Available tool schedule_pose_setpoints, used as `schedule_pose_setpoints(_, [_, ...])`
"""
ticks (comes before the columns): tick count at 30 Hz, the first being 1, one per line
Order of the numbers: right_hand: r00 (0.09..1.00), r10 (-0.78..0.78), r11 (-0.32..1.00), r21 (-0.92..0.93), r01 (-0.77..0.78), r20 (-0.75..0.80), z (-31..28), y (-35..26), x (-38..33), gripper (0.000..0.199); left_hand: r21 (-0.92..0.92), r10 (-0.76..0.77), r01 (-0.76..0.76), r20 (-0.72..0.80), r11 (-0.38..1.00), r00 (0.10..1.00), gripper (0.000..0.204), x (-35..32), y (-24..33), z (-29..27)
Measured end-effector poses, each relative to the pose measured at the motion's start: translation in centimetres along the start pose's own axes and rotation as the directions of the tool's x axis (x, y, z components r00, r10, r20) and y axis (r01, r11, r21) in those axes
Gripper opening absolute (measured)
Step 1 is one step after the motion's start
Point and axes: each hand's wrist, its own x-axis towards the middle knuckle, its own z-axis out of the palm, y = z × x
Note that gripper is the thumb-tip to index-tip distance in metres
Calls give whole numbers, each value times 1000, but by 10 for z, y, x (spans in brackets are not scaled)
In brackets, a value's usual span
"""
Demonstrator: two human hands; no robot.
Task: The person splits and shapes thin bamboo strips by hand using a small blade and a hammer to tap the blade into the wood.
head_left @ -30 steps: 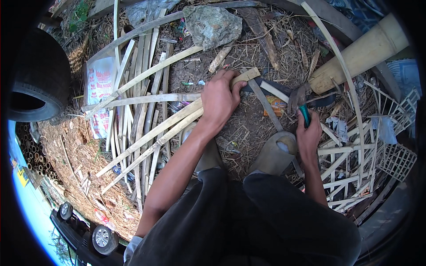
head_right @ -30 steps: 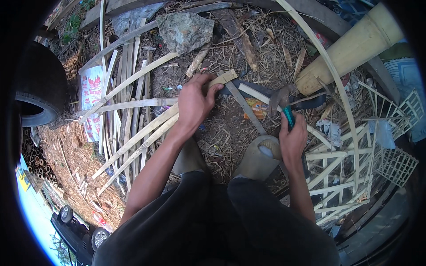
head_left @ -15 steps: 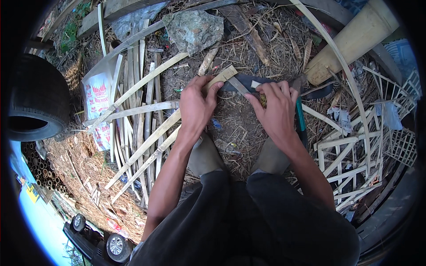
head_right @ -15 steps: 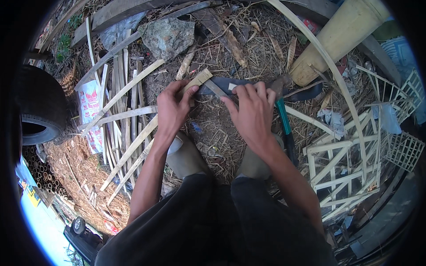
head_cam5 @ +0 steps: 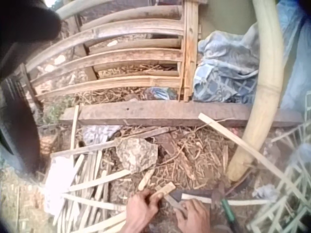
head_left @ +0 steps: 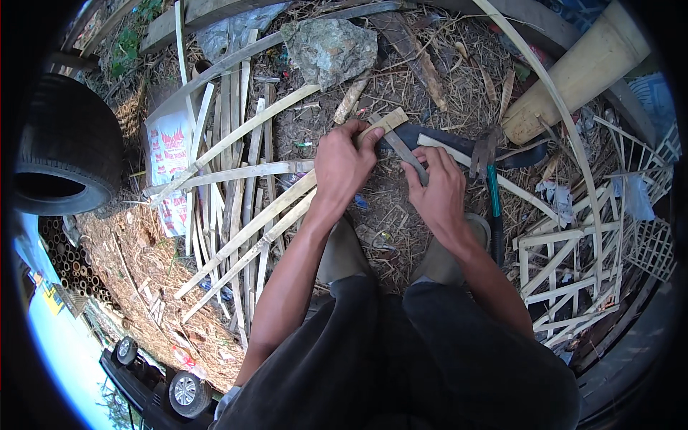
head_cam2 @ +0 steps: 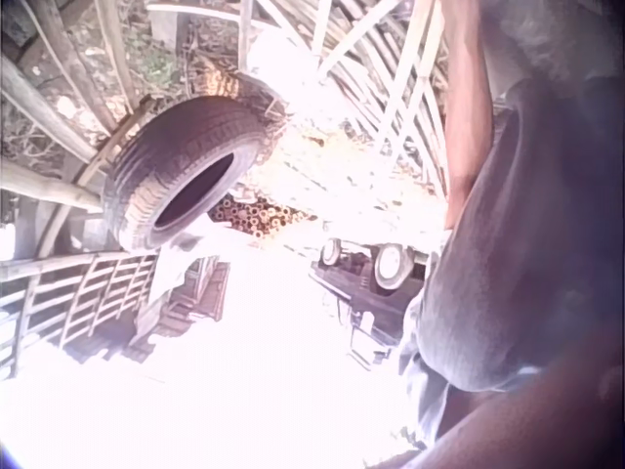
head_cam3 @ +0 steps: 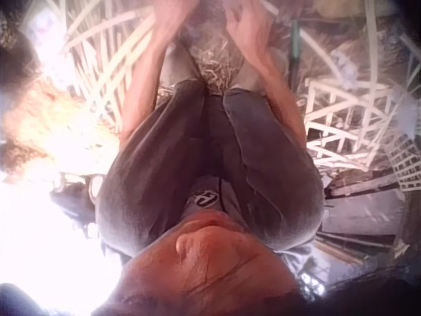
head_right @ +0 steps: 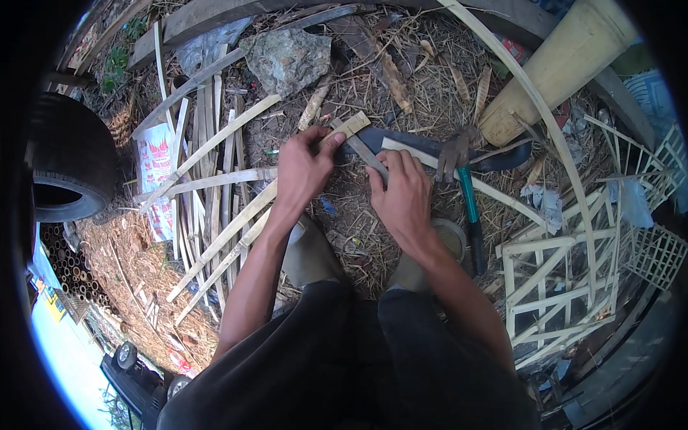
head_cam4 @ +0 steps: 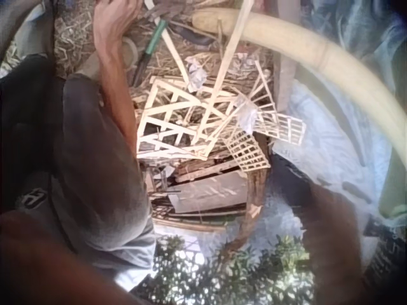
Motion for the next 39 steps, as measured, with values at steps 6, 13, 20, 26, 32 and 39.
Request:
schedule_pose_setpoints(6, [1000,-2,1000,11,2,-25,-4,-3,-4,22,18,56,-55,-23,998,998,33,-2,-5,5])
schedule_pose_setpoints(13, [997,-50,998,22,52,-61,-1,-5,-2,23,31,168,-166,-162,986,972,31,-1,-8,15])
schedule_pose_setpoints(20, [997,-50,998,21,52,-53,-5,-1,-1,24,18,142,-141,-179,990,973,35,5,0,21])
schedule_pose_setpoints(26, [1000,-4,1000,-2,4,17,-9,-8,4,25,7,126,-128,-222,992,967,32,5,0,24])
schedule_pose_setpoints(32, [999,-16,995,101,19,-35,-31,-42,40,26,-62,28,-34,-107,997,994,29,3,10,17])
schedule_pose_setpoints(39, [986,116,942,301,-148,119,1,-15,81,24,-25,316,-333,-251,943,915,24,2,-15,22])
